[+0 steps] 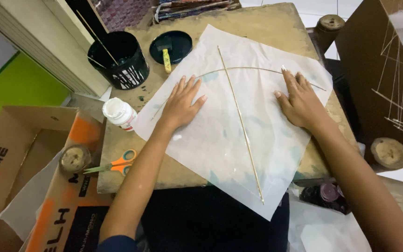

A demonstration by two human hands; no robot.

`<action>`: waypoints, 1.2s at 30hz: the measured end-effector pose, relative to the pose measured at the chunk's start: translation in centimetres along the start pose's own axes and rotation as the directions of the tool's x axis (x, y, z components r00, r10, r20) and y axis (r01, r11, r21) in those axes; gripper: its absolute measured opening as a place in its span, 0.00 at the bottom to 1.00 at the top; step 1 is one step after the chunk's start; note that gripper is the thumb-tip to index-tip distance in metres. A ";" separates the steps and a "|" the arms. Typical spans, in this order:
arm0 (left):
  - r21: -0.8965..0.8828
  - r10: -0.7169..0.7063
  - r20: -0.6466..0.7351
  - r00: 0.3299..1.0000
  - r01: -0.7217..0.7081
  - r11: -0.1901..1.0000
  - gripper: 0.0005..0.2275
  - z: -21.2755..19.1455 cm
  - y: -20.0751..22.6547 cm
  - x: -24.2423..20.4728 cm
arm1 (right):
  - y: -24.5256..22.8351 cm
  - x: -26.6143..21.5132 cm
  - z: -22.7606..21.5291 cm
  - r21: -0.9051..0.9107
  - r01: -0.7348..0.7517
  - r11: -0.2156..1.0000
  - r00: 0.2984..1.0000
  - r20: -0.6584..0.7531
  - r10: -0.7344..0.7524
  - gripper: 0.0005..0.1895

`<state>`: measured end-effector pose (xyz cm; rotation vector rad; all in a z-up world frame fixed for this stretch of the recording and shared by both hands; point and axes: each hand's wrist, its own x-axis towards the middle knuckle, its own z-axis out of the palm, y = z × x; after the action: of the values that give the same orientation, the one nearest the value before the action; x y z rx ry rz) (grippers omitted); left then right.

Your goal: Smoothing kite paper over a bamboo frame and cutting it to size using scissors.

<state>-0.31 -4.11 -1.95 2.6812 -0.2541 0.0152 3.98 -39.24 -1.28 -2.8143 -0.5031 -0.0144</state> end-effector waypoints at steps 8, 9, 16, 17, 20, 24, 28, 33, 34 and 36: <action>-0.092 0.030 -0.034 0.999 -0.033 0.995 0.31 -0.5 -0.2 1.0 | 2.9 1.9 1.7 0.045 0.010 0.999 0.999 0.041 -0.012 0.40; -0.097 0.054 -0.070 0.996 -0.061 0.993 0.30 -0.9 0.0 1.4 | 3.4 2.3 1.6 0.080 0.026 0.996 0.999 0.024 -0.028 0.41; -0.192 0.030 -0.098 0.995 -0.049 0.980 0.28 -3.9 2.2 -0.4 | -5.3 -1.1 -6.2 0.226 0.018 0.974 0.998 0.053 -0.031 0.40; -0.202 0.041 -0.120 0.992 -0.064 0.977 0.28 -4.6 2.5 -1.2 | -5.7 -1.3 -6.5 0.279 0.119 0.953 0.993 -0.027 -0.117 0.39; -0.194 0.078 -0.208 0.975 -0.119 0.974 0.27 -5.6 1.3 -3.0 | -8.1 -2.1 -6.8 0.371 0.265 0.890 0.964 -0.129 -0.233 0.37; -0.122 0.091 -0.325 0.941 -0.137 0.983 0.25 -6.6 -1.6 -7.5 | -13.1 -3.6 -6.1 0.417 0.427 0.802 0.904 -0.203 -0.376 0.38; -0.161 0.005 -0.339 0.941 -0.063 0.985 0.24 -9.0 -2.5 -15.8 | -17.9 -4.3 -3.6 0.327 0.564 0.758 0.826 -0.217 -0.521 0.39; -0.141 -0.112 -0.389 0.914 0.061 0.988 0.23 -8.1 -8.0 -22.1 | -26.5 -7.4 -2.0 0.377 0.614 0.694 0.764 -0.061 -0.643 0.41; -0.143 -0.131 -0.390 0.911 0.081 0.986 0.23 -7.4 -9.1 -23.6 | -28.3 -8.1 -1.6 0.386 0.620 0.683 0.754 -0.053 -0.654 0.41; -0.135 -0.130 -0.494 0.860 0.072 0.988 0.19 -6.7 -11.1 -25.6 | -31.5 -9.0 -1.4 0.343 0.518 0.783 0.792 0.153 -0.591 0.43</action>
<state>-23.25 13.15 -1.99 2.4656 0.0526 0.6407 -15.12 -14.29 8.17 -2.2918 -1.2826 0.2794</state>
